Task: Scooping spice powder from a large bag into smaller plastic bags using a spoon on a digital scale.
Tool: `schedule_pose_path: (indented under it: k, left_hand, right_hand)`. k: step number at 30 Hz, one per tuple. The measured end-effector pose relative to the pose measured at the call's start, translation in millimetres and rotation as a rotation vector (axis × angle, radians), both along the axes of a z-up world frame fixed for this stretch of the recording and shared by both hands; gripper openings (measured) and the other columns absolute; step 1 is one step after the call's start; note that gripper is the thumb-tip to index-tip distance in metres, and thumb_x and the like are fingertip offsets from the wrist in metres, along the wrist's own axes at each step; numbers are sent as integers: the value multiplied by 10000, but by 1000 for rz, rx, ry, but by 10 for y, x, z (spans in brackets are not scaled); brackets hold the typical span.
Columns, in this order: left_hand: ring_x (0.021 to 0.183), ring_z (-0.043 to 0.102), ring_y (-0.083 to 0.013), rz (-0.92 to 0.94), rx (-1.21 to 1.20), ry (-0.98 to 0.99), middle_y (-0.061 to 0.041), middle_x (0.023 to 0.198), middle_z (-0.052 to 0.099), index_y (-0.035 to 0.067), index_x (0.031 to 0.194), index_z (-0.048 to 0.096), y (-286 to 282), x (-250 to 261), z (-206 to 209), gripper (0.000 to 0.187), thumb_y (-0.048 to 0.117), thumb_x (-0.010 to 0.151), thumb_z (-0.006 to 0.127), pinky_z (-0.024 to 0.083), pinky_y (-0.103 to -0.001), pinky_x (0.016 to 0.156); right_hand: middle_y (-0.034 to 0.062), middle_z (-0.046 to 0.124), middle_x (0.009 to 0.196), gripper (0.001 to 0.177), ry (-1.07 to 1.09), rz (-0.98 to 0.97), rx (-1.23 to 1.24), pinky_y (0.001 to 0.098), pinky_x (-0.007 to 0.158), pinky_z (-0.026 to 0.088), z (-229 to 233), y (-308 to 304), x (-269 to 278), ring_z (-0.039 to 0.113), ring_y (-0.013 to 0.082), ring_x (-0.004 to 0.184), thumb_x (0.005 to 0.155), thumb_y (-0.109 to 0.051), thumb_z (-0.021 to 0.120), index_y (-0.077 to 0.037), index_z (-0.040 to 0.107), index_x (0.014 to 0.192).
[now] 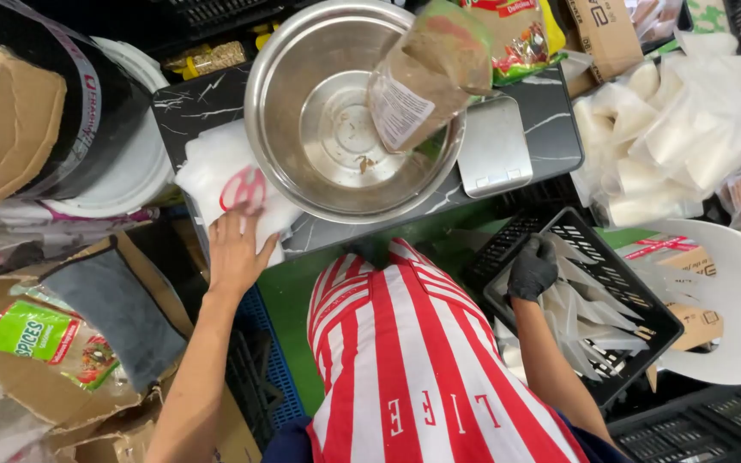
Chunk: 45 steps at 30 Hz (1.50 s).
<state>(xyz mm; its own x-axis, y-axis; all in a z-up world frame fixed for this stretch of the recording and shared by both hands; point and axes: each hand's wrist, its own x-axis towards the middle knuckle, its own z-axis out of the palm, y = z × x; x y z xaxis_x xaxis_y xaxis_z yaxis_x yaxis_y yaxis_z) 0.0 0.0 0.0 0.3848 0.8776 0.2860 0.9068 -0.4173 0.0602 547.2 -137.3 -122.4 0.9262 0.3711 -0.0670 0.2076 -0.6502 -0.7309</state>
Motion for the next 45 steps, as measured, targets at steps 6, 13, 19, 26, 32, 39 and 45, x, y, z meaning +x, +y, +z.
schedule_pose_path:
  k: [6,13,19,26,32,39,45]
  left_hand:
    - [1083,710,-417,774,-532,-409,-101,1132,721,96,1578,368,555,-262,-551,1063,495,776,939,543,-588,941]
    - [825,759,-279,889,-385,-594,-33,1082,714,160,1187,757,557,-399,-586,487,226,751,964,612,-440,805]
    - [903,688,-120,522,-414,-1268,-44,952,754,64,1051,718,399,-190,1138,168,192,978,800,530,-292,805]
    - [688,627,-159,-120,-462,-1507,-156,732,724,-60,906,753,448,-143,1865,200,-100,749,870,567,-338,728]
    - [885,721,-168,-112,-557,-1681,-184,937,785,-93,1155,712,506,26,2076,502,81,728,911,594,-365,854]
    - [878,778,-263,-290,-826,-1702,-241,847,811,-118,997,777,451,260,1800,208,-134,792,804,650,-449,783]
    - [841,590,-112,-311,-623,-1427,-99,773,758,-50,924,787,531,625,2080,216,-28,746,908,618,-394,745]
  right_hand:
    - [60,785,951,164,-100,-52,166,341,874,611,370,398,-136,760,229,955,945,-149,697,-227,810,1035]
    - [18,708,655,123,-223,-77,437,244,620,560,1742,1168,-583,653,97,588,938,-105,711,-161,819,954]
    - [123,717,1001,226,-235,360,684,340,752,548,2746,1711,-1543,633,206,811,1028,13,553,10,745,1147]
    - [204,683,1275,809,686,1127,332,455,1022,404,3511,2199,-2523,606,340,1152,841,-348,806,-76,473,1526]
    - [181,747,773,412,897,733,231,356,675,638,3787,2250,-2568,782,294,678,641,29,950,45,761,1005]
    - [123,760,722,194,633,612,322,275,708,634,3967,2154,-2237,788,217,662,758,-53,948,-26,797,877]
    - [221,587,1343,623,-332,866,525,548,1021,560,3812,2303,-2050,674,445,1165,935,-198,962,-73,610,1434]
